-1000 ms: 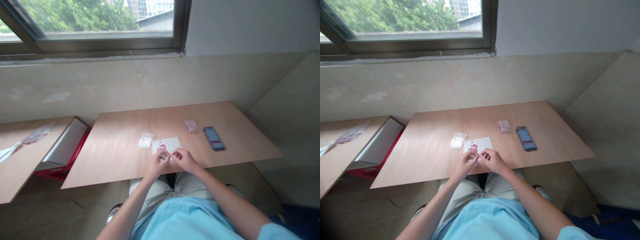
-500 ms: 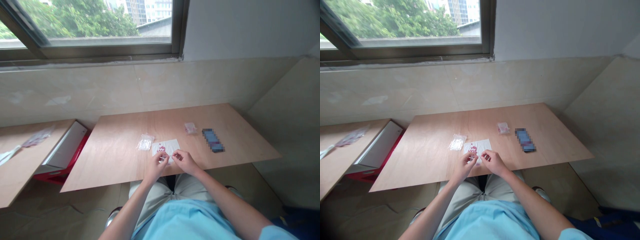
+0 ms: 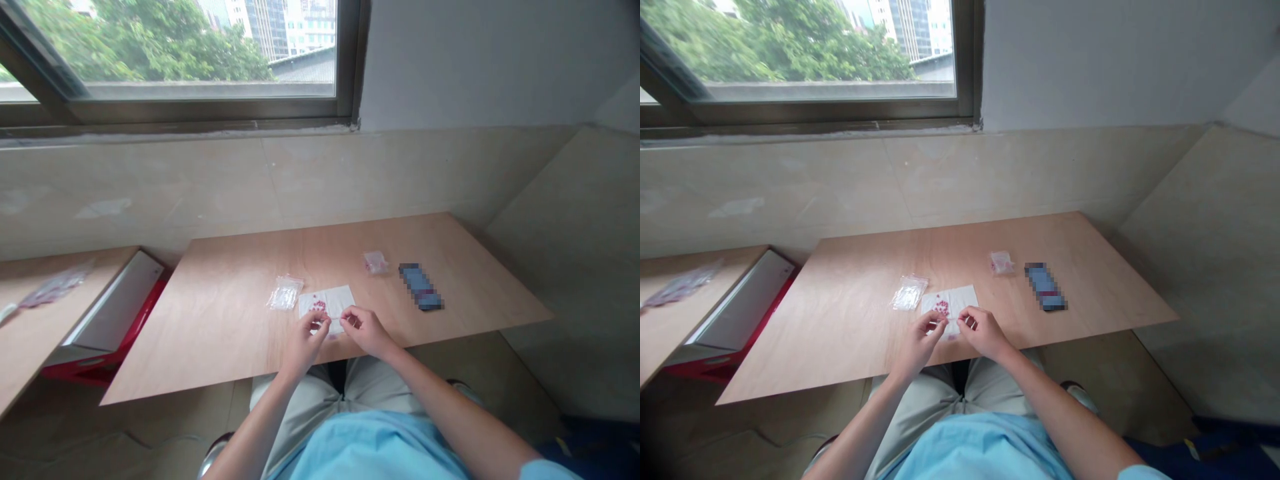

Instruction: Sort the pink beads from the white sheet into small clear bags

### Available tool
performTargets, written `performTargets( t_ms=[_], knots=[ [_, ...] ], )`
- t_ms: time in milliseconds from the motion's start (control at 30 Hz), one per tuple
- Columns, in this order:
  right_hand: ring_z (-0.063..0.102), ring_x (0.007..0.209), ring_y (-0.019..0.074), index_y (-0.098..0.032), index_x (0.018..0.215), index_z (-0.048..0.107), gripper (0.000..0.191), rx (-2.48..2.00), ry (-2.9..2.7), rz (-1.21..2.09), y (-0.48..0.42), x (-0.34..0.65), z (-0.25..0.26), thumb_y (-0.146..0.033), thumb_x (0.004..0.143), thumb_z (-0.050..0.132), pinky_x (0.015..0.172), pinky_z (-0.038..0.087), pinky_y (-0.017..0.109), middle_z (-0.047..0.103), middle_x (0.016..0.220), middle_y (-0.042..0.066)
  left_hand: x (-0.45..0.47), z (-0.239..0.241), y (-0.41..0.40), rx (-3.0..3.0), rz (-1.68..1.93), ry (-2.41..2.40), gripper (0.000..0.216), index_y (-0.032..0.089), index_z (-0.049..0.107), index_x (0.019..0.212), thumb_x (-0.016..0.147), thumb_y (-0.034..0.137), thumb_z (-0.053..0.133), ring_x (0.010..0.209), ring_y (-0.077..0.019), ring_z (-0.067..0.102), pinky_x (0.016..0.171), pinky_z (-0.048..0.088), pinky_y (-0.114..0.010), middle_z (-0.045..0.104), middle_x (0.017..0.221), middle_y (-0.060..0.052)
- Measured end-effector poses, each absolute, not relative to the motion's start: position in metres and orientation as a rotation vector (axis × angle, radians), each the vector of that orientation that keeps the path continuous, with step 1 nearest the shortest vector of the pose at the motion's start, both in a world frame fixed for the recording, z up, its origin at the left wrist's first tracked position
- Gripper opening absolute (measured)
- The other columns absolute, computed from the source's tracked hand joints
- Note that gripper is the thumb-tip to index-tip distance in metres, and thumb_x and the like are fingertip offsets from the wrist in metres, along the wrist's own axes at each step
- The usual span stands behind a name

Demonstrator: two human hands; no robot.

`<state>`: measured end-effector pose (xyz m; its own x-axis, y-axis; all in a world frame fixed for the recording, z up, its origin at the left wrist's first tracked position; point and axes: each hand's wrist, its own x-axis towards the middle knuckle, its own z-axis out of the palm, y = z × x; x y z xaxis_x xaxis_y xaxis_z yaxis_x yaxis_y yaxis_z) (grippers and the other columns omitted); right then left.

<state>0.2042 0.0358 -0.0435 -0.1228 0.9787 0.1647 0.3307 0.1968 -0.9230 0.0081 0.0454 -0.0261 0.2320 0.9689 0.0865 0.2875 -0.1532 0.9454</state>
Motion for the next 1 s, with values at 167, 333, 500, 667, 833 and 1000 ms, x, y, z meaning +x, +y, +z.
performTargets(
  t_ms=[167,333,500,667,833,1000],
  knots=[
    [0.058,0.063,0.0136,-0.02,0.087,0.065,0.011,-1.272,-1.583,0.968,0.0351,0.2061,-0.0411,-0.028,0.091,0.059,0.058,0.043,0.023,0.063,0.075,-0.001,0.0091,-0.0237,0.0455,1.586,1.002,1.221,0.022,0.019,0.068,0.095,0.093,0.04,0.061,0.089,-0.0197,0.067,0.079,0.053,-0.031,0.071,0.098,-0.006],
    [0.057,0.063,0.0134,-0.02,0.086,0.065,0.011,-1.272,-1.579,0.97,0.0346,0.206,-0.0385,-0.028,0.091,0.059,0.057,0.043,0.023,0.063,0.073,-0.001,0.0078,-0.0214,0.0443,1.6,1.029,1.244,0.023,0.019,0.068,0.093,0.094,0.041,0.06,0.084,-0.0184,0.066,0.075,0.052,-0.03,0.071,0.095,-0.005],
    [0.057,0.063,0.0132,-0.019,0.084,0.065,0.013,-1.267,-1.581,0.951,0.0366,0.2055,-0.0368,-0.028,0.09,0.059,0.057,0.043,0.023,0.064,0.075,0.0,0.0081,-0.0214,0.0461,1.615,1.042,1.238,0.023,0.019,0.068,0.09,0.092,0.041,0.062,0.083,-0.0191,0.066,0.075,0.054,-0.03,0.071,0.092,-0.005],
    [0.058,0.064,0.0135,-0.019,0.085,0.066,0.013,-1.276,-1.561,0.947,0.0407,0.206,-0.0398,-0.029,0.09,0.059,0.058,0.043,0.023,0.065,0.076,0.0,0.007,-0.0236,0.0488,1.601,1.055,1.233,0.025,0.019,0.071,0.093,0.093,0.041,0.06,0.087,-0.0206,0.068,0.076,0.055,-0.031,0.073,0.095,-0.006],
    [0.058,0.065,0.0138,-0.019,0.085,0.065,0.014,-1.282,-1.543,0.967,0.0427,0.2052,-0.0441,-0.03,0.091,0.059,0.058,0.044,0.023,0.065,0.076,0.0,0.0045,-0.0237,0.0493,1.617,1.035,1.225,0.024,0.02,0.071,0.095,0.094,0.041,0.059,0.088,-0.0213,0.068,0.079,0.055,-0.033,0.074,0.097,-0.007],
    [0.057,0.064,0.0136,-0.019,0.084,0.065,0.015,-1.285,-1.547,0.966,0.0428,0.2044,-0.0453,-0.031,0.09,0.059,0.058,0.044,0.023,0.065,0.076,0.0,0.0058,-0.0248,0.05,1.593,1.012,1.242,0.023,0.02,0.07,0.095,0.094,0.041,0.059,0.089,-0.0205,0.067,0.079,0.054,-0.032,0.072,0.098,-0.006]
  ],
)
